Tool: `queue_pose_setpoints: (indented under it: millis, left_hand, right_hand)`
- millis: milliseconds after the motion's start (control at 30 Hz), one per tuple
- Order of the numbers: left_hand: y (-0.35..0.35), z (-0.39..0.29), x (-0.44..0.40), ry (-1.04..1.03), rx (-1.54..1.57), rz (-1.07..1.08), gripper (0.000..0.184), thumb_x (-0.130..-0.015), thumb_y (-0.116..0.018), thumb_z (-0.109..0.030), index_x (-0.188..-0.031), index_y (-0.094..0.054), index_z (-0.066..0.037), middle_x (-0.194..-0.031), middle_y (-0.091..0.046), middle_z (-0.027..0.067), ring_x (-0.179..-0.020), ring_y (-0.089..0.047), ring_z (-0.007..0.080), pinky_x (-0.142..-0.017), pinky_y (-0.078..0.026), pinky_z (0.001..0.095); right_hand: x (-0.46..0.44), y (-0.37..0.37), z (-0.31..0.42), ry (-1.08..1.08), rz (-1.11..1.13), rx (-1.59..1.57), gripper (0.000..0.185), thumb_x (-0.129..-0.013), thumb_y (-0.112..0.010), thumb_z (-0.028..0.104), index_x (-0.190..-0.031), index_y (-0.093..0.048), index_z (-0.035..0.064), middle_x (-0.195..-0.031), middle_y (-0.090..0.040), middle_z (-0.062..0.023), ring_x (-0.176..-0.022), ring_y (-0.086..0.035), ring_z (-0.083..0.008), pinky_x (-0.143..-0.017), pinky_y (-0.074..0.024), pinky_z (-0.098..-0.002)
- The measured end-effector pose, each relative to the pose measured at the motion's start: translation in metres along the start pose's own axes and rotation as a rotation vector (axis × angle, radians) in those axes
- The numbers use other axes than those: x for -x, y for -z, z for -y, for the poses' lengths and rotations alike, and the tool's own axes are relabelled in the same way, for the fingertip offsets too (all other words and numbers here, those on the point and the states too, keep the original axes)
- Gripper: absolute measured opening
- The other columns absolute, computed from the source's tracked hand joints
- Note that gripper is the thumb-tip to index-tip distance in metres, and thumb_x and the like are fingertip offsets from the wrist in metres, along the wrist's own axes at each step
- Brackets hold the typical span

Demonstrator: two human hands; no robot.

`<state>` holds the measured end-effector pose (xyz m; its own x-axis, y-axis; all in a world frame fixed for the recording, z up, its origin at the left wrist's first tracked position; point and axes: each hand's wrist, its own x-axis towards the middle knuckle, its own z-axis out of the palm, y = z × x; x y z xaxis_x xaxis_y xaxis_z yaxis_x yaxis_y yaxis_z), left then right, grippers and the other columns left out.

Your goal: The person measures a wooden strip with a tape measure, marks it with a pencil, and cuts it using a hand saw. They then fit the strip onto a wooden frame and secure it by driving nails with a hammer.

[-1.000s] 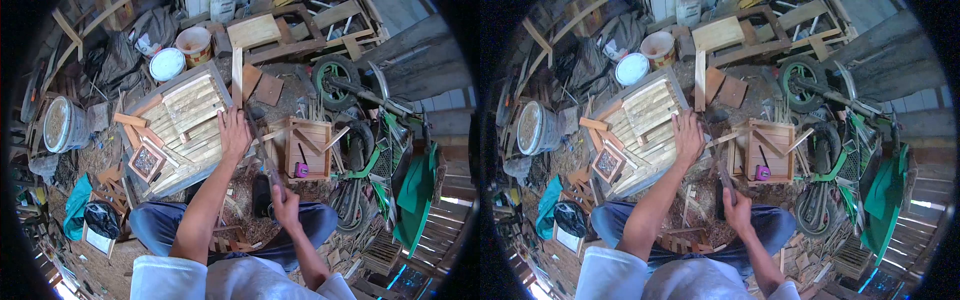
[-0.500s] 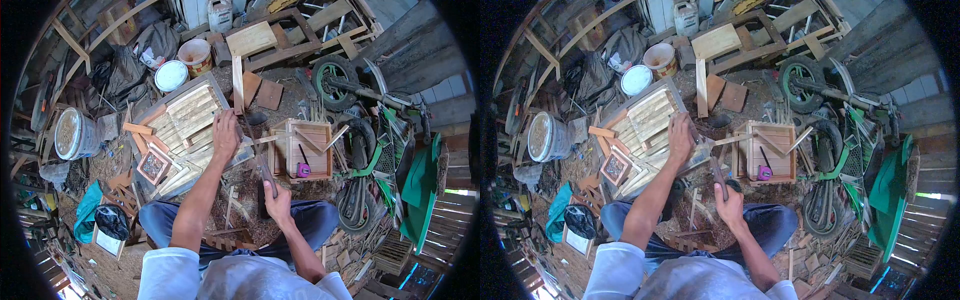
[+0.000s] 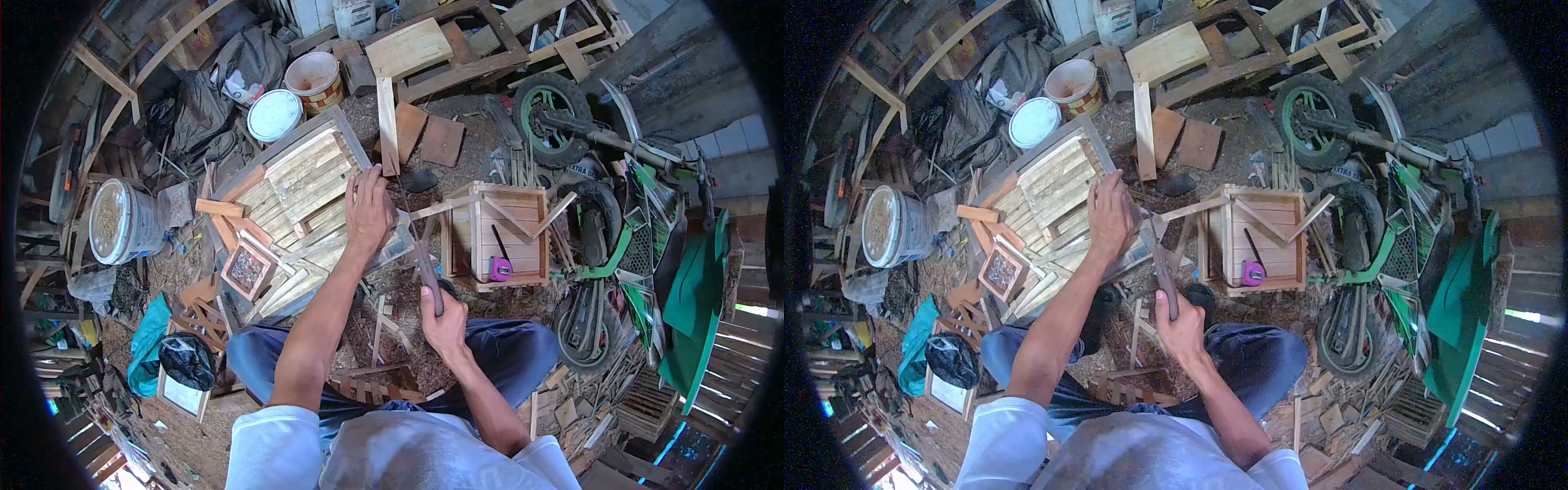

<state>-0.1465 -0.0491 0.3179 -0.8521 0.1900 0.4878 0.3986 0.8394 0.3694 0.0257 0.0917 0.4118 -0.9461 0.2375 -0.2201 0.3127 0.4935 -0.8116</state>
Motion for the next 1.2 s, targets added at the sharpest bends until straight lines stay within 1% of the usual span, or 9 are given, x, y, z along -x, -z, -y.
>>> queue_pose_setpoints:
  millis: [133,267,467,533,567,700,800,867,1200]
  left_hand:
    - [-0.004,0.002,-0.003,0.1,-0.086,0.014,0.04,-0.085,-0.053,-0.008,-0.124,-0.047,-0.004,-0.141,-0.043,0.0128,-0.135,-0.037,0.0271,-0.114,-0.021,0.0496]
    - [-0.005,-0.002,-0.009,0.191,-0.207,0.081,0.046,-0.084,-0.055,-0.012,-0.128,-0.046,-0.003,-0.146,-0.038,0.0123,-0.138,-0.032,0.0263,-0.115,-0.019,0.0507]
    - [-0.005,-0.003,-0.01,0.236,-0.209,0.097,0.047,-0.082,-0.055,-0.011,-0.128,-0.046,-0.004,-0.145,-0.039,0.0107,-0.139,-0.031,0.0238,-0.115,-0.017,0.0494]
    - [-0.002,-0.004,-0.011,0.245,-0.19,0.114,0.047,-0.082,-0.055,-0.012,-0.127,-0.047,-0.004,-0.143,-0.041,0.011,-0.138,-0.031,0.0241,-0.115,-0.017,0.0489]
    - [-0.002,-0.006,-0.011,0.243,-0.193,0.111,0.047,-0.082,-0.056,-0.012,-0.127,-0.047,-0.005,-0.141,-0.042,0.0112,-0.138,-0.032,0.0244,-0.115,-0.017,0.0488]
    - [-0.002,-0.004,-0.013,0.237,-0.2,0.103,0.045,-0.082,-0.056,-0.014,-0.125,-0.049,-0.005,-0.138,-0.044,0.0117,-0.137,-0.033,0.0252,-0.115,-0.017,0.0488]
    - [-0.002,-0.002,-0.01,0.224,-0.203,0.124,0.042,-0.082,-0.056,-0.015,-0.123,-0.051,-0.007,-0.136,-0.045,0.0117,-0.137,-0.033,0.0251,-0.115,-0.018,0.0492]
    - [0.001,-0.004,-0.011,0.218,-0.21,0.133,0.041,-0.082,-0.056,-0.015,-0.122,-0.052,-0.007,-0.135,-0.046,0.0118,-0.137,-0.033,0.0249,-0.115,-0.018,0.0492]
    - [-0.009,0.002,-0.008,0.216,-0.22,0.106,0.04,-0.08,-0.058,-0.015,-0.119,-0.053,-0.009,-0.133,-0.046,0.0091,-0.136,-0.033,0.0236,-0.114,-0.019,0.0505]
  right_hand:
    - [-0.002,-0.001,-0.003,0.044,-0.015,-0.038,0.036,-0.093,-0.058,0.03,-0.077,-0.061,-0.0023,-0.052,-0.05,-0.0172,-0.046,-0.057,-0.0298,-0.049,-0.0431,-0.0388]
    - [-0.007,0.003,-0.029,-0.079,0.072,-0.204,0.04,-0.093,-0.059,0.033,-0.072,-0.058,-0.0016,-0.048,-0.04,-0.0072,-0.047,-0.034,-0.0132,-0.045,-0.034,-0.0369]
    - [0.005,-0.007,-0.023,-0.024,0.099,0.11,0.034,-0.094,-0.058,0.031,-0.088,-0.059,-0.0018,-0.057,-0.054,-0.0179,-0.053,-0.056,-0.0336,-0.057,-0.0456,-0.0359]
    - [0.011,-0.03,-0.049,-0.037,0.108,-0.035,0.031,-0.094,-0.059,0.03,-0.092,-0.06,-0.0017,-0.059,-0.054,-0.019,-0.054,-0.055,-0.0276,-0.057,-0.0452,-0.0352]
    - [0.012,-0.035,-0.06,-0.111,0.092,-0.097,0.031,-0.094,-0.06,0.029,-0.09,-0.061,-0.0021,-0.059,-0.053,-0.0139,-0.056,-0.051,-0.0173,-0.056,-0.044,-0.0343]
    - [0.0,-0.005,-0.048,-0.198,0.034,-0.269,0.032,-0.095,-0.059,0.03,-0.079,-0.063,0.003,-0.06,-0.05,0.0048,-0.054,-0.044,-0.0046,-0.049,-0.0379,-0.0259]
    - [-0.025,0.041,0.049,0.062,0.024,0.196,0.037,-0.093,-0.062,0.034,-0.085,-0.063,-0.0019,-0.058,-0.054,-0.0023,-0.052,-0.046,-0.0067,-0.049,-0.0397,-0.0259]
    - [-0.031,0.037,0.069,-0.049,0.116,0.031,0.029,-0.091,-0.065,0.026,-0.087,-0.06,-0.0025,-0.057,-0.054,-0.0149,-0.049,-0.052,-0.0209,-0.05,-0.041,-0.0345]
    - [0.02,0.011,-0.025,-0.074,-0.158,-0.079,0.031,-0.093,-0.062,0.026,-0.078,-0.057,-0.0011,-0.054,-0.044,-0.0048,-0.052,-0.039,-0.0091,-0.048,-0.0373,-0.0292]
